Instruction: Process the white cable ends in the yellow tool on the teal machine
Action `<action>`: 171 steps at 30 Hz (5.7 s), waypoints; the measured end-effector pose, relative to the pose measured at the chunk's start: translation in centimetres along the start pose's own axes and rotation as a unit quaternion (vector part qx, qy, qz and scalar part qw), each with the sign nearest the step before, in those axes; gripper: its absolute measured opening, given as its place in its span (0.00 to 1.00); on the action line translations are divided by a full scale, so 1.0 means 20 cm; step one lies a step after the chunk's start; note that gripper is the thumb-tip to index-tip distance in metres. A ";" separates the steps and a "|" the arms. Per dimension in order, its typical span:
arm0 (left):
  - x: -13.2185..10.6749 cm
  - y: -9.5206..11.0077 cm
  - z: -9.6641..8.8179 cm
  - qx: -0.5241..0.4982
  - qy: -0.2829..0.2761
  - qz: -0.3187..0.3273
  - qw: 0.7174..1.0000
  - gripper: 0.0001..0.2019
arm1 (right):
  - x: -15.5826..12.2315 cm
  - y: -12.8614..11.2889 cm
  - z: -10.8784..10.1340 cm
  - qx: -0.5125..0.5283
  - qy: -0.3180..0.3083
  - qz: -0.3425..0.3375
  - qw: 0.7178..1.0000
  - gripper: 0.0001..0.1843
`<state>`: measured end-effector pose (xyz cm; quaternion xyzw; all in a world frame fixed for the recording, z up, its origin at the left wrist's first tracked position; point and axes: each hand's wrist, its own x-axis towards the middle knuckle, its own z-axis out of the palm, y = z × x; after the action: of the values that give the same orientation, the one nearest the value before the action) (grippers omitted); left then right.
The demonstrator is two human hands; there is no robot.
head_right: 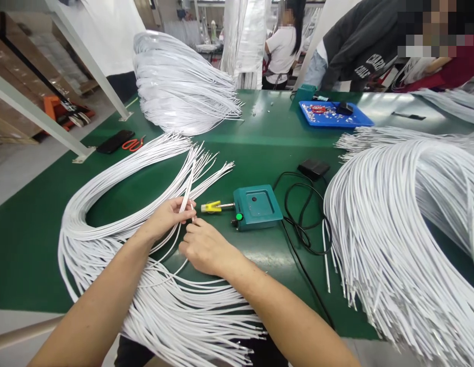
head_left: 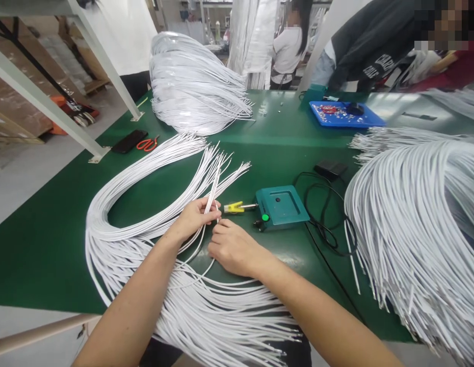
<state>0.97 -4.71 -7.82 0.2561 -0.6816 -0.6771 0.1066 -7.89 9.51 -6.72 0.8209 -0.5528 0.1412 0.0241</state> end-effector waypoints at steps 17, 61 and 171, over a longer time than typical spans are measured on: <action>-0.02 0.02 0.03 -0.032 0.039 -0.003 0.999 0.19 | -0.02 -0.10 -0.07 0.267 -0.185 0.122 0.938 0.10; -0.03 0.04 0.05 -0.071 0.005 0.015 0.997 0.17 | 0.05 0.21 -0.19 0.333 0.185 0.450 0.808 0.13; 0.06 -0.04 0.09 -0.054 0.044 -0.052 0.996 0.17 | -0.07 0.26 -0.16 -0.108 0.058 0.326 0.937 0.05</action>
<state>-0.77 -3.68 -8.98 0.3148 -0.6246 -0.7054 0.1147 -13.79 9.38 -4.62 0.5787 -0.7995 0.1287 0.0973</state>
